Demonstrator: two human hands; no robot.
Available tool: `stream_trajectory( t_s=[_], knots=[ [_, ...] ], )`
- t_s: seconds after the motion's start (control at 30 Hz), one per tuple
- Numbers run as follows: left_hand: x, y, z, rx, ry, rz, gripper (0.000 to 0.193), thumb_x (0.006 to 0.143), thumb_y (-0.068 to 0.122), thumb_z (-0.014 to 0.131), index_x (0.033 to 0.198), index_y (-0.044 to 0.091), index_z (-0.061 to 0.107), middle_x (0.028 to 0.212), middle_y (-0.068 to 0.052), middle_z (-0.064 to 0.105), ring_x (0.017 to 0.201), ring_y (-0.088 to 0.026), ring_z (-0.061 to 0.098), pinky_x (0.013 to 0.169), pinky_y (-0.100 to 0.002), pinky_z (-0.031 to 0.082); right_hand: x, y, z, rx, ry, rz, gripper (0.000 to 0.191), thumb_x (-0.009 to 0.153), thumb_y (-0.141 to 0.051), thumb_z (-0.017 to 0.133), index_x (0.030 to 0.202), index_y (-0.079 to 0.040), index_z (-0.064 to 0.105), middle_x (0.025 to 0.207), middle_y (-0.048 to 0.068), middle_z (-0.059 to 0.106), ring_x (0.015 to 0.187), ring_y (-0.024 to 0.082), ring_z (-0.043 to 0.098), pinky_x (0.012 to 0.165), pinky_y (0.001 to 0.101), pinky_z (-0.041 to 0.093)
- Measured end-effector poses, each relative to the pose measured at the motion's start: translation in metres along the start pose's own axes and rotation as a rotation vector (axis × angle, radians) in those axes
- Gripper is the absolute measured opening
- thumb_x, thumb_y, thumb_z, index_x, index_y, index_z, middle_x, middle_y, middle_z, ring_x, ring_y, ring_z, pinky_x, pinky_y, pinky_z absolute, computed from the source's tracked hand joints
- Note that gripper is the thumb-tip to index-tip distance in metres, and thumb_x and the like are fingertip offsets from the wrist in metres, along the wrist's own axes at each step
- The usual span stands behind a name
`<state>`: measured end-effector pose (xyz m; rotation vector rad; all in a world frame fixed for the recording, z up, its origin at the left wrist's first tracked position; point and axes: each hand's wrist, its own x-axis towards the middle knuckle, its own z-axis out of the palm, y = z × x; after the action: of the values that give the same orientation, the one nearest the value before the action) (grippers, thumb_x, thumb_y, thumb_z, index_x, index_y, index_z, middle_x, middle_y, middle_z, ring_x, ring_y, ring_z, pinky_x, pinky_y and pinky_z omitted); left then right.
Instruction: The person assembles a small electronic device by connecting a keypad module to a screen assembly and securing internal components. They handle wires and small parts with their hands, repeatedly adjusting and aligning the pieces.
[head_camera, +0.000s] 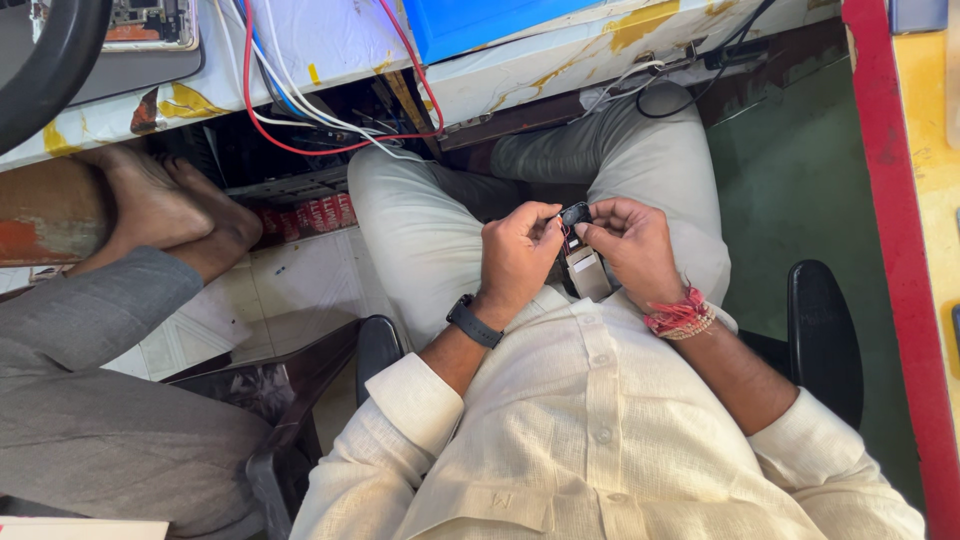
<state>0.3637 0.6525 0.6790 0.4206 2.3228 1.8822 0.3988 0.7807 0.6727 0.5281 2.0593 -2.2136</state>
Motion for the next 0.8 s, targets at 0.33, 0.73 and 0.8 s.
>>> stream_trajectory(
  t_s=[0.33,0.73,0.8],
  knots=[
    [0.0001,0.003,0.0001,-0.089,-0.003,0.005,0.018,0.091,0.0,0.07,0.108,-0.003,0.073,0.09,-0.011,0.079,0.077,-0.011,0.076,0.068,-0.024,0.06,0.0035,-0.0069,-0.0005,-0.064,-0.001,0.001,0.013,0.09,0.004,0.071,0.103,0.007,0.069,0.09,0.006,0.072,0.077,0.007,0.066,0.067,0.0212,0.053],
    [0.0031,0.004,-0.0016,-0.174,0.023,-0.152,0.019,0.093,0.001,0.068,0.109,-0.005,0.073,0.095,-0.011,0.079,0.081,-0.011,0.076,0.072,-0.024,0.063,-0.0028,-0.0045,-0.0084,0.056,-0.052,0.055,0.022,0.092,0.003,0.068,0.113,0.01,0.069,0.103,0.012,0.075,0.089,0.012,0.071,0.081,0.0258,0.058],
    [0.003,0.0039,-0.0023,-0.184,0.027,-0.155,0.019,0.092,0.002,0.068,0.109,-0.005,0.072,0.096,-0.011,0.079,0.081,-0.011,0.076,0.071,-0.024,0.063,-0.0031,-0.0042,-0.0068,0.041,-0.057,0.06,0.023,0.091,0.003,0.069,0.113,0.01,0.068,0.103,0.012,0.076,0.09,0.012,0.072,0.082,0.0256,0.059]
  ],
)
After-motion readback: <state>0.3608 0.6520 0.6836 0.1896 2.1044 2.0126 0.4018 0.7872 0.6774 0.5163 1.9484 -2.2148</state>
